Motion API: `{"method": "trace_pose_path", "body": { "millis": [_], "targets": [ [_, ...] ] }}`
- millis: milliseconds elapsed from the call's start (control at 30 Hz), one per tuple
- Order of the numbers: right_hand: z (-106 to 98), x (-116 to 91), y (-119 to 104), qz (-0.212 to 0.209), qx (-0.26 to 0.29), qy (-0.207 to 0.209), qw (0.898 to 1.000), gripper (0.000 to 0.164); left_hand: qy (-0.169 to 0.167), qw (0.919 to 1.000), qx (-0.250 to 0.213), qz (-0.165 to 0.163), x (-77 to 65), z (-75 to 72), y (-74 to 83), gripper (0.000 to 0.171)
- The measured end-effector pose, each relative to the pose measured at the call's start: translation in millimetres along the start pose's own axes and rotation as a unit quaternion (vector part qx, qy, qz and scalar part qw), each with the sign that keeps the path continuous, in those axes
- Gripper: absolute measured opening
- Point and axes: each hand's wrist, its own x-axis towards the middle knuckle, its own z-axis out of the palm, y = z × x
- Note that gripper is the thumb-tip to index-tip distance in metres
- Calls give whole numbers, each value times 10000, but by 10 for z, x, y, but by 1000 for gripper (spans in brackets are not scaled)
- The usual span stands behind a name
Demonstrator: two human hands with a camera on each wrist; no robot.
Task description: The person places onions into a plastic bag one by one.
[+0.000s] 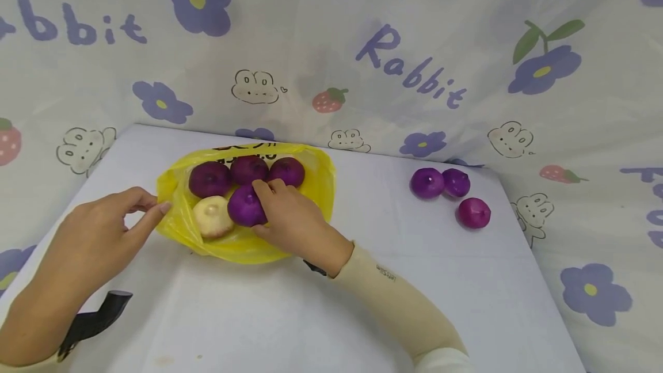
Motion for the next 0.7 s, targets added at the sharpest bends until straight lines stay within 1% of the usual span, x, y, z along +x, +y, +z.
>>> {"method": "trace_pose_path", "body": {
  "millis": [133, 267, 467, 600, 700],
  "targets": [
    [18, 52, -48, -60, -134, -5, 9999, 84, 110, 9998, -2, 136, 6, -5, -12, 14],
    [94, 149, -61, 4, -237, -93, 9997, 83, 119, 9998, -11, 153, -2, -2, -19, 14],
    [209, 256, -61, 248, -195, -200, 9993, 84, 59, 9999, -33, 135, -16, 12, -7, 14],
    [233, 289, -52, 374, -145, -192, 9990, 84, -51, 10000, -33, 34, -11, 12, 6, 15],
    [245, 308, -39, 435, -106, -198, 9988, 85, -63, 10000, -15, 17, -7, 9, 7, 16]
  ]
}}
